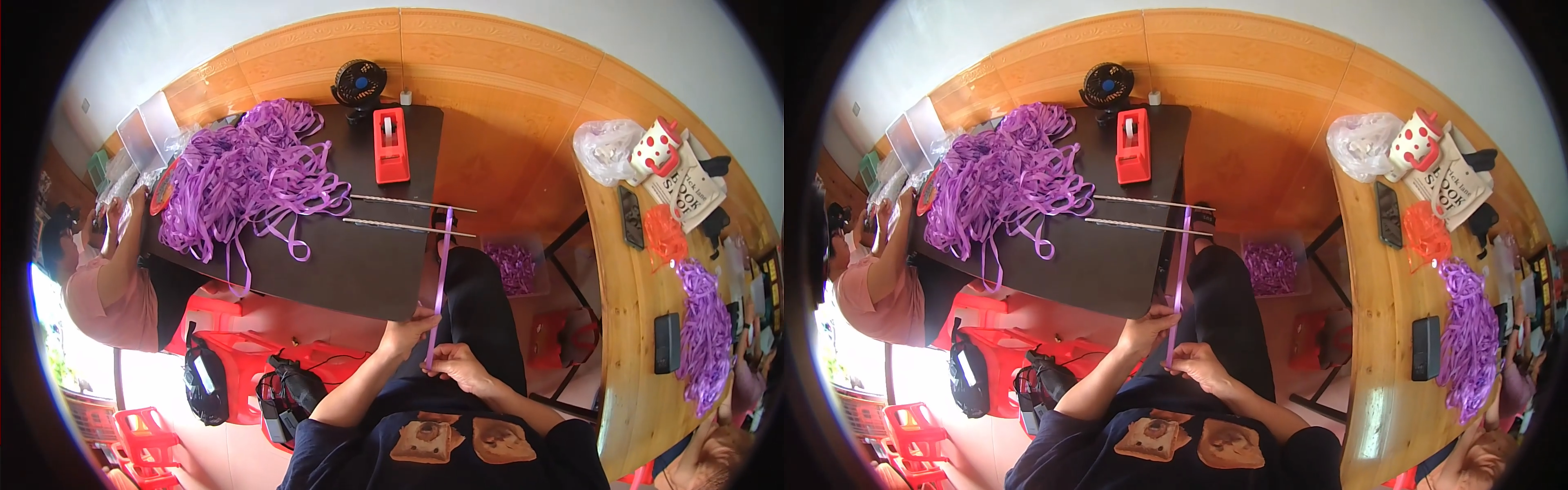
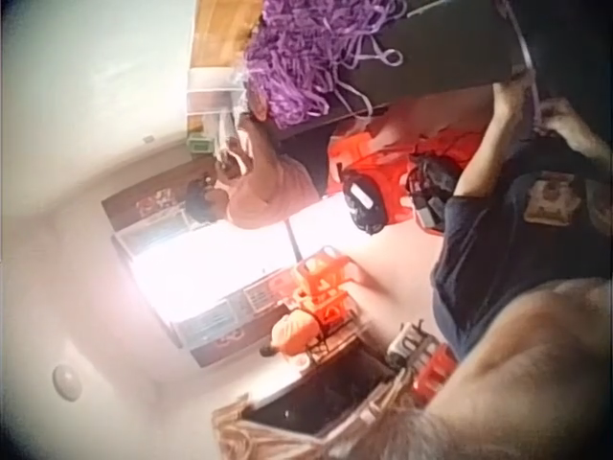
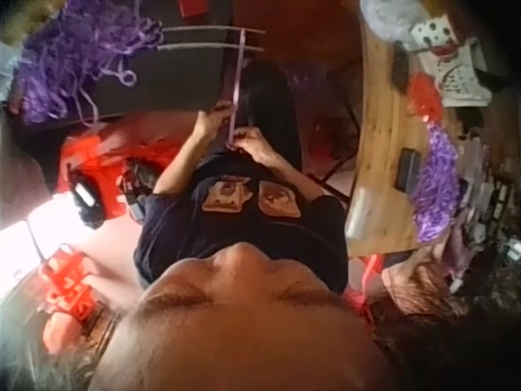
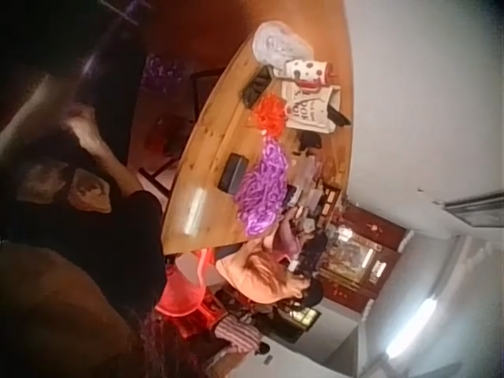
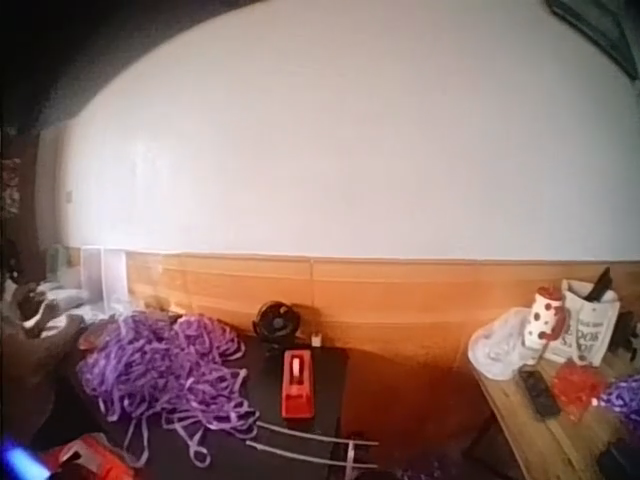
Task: Wrapping purple ribbons around metal rods to prepare for further crafting.
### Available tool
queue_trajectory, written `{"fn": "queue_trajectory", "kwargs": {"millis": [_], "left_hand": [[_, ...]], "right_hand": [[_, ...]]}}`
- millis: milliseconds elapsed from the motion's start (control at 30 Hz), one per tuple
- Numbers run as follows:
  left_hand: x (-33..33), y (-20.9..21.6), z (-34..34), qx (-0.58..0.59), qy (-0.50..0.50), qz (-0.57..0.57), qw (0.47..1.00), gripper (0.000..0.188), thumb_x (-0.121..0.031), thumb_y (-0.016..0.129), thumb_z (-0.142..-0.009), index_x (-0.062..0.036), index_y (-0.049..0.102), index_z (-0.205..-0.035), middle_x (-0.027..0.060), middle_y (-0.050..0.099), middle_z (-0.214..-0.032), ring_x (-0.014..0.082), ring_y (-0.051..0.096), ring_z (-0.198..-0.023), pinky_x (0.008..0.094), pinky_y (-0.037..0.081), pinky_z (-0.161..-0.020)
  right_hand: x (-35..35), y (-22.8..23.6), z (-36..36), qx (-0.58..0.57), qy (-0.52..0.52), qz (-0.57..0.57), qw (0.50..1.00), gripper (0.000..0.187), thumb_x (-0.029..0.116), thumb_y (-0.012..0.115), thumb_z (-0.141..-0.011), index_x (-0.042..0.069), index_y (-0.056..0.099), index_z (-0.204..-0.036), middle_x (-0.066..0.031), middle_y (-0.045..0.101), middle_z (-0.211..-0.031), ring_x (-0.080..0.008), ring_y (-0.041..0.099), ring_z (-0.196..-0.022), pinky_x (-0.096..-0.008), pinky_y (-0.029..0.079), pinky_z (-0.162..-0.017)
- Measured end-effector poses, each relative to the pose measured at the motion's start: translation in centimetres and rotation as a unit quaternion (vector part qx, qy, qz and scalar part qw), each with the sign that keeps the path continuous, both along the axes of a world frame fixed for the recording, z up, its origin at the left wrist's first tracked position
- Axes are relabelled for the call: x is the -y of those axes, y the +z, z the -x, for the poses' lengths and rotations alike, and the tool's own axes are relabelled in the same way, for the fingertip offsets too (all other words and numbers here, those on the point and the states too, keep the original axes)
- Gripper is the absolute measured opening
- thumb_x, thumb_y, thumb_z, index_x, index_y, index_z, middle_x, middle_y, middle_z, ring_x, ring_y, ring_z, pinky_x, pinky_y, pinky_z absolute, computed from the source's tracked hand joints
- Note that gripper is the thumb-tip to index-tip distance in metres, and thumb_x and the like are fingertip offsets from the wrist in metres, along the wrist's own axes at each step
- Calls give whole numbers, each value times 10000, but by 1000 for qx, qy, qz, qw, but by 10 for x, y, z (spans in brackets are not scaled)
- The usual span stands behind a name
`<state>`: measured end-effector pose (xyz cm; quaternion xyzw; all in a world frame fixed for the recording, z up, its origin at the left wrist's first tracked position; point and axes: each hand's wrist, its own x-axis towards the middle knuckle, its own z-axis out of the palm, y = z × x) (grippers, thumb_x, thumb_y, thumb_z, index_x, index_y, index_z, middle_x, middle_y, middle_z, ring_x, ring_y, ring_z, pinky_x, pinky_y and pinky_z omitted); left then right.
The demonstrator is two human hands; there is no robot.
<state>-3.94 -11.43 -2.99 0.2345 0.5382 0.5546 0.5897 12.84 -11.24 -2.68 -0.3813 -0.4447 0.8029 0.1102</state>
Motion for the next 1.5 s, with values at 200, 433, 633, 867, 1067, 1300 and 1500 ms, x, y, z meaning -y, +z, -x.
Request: {"fn": "queue_trajectory", "kwargs": {"millis": [200,433,633,867,1067,1300,1500], "left_hand": [[0,12,-2,-46,4,-11,999,84,-49,712,-798,11,665,-833,-2,566,-681,60,475,-564,216,351,-470],[5,22,-5,-59,4,-47,997,66,-43,685,-824,15,659,-841,-7,583,-686,43,483,-599,211,367,-513],[8,21,-3,-42,-25,-69,996,98,-85,686,-845,-2,659,-890,-7,588,-726,48,486,-605,194,361,-533],[10,34,2,25,-63,-70,995,63,-95,682,-850,-39,653,-842,-30,584,-722,35,490,-617,184,353,-535],[13,42,4,108,-77,-72,988,60,-81,660,-872,-36,629,-845,-27,565,-722,47,483,-633,201,368,-558],[14,46,0,138,-59,-73,986,39,-75,662,-870,-60,631,-851,-37,567,-729,48,487,-634,204,361,-557],[18,40,3,201,-60,-85,974,60,-10,653,-852,-28,658,-909,19,633,-832,80,563,-712,204,437,-603]], "right_hand": [[0,-2,1,11,2,-12,1000,121,166,709,-834,63,669,-883,-13,681,-791,-59,604,-685,-175,407,-571],[-38,22,8,33,-199,-338,919,72,52,637,-853,-11,643,-887,-16,633,-727,-40,542,-672,-213,444,-589],[-112,57,41,-21,-209,-340,917,100,73,649,-880,-16,644,-924,-18,656,-802,-43,565,-703,-190,441,-642],[-128,57,56,-158,-222,-45,961,102,107,591,-911,20,638,-885,-68,646,-793,-157,614,-694,-301,515,-631],[-125,51,55,-151,-221,-63,961,118,124,605,-910,19,635,-864,-69,642,-777,-162,614,-678,-292,516,-635],[-125,59,54,-96,-192,-258,942,145,134,632,-899,30,638,-798,-25,625,-712,-94,568,-598,-225,463,-596],[-114,59,55,-75,-270,-227,932,111,114,658,-876,28,626,-814,-16,606,-730,-70,540,-623,-212,431,-596]]}}
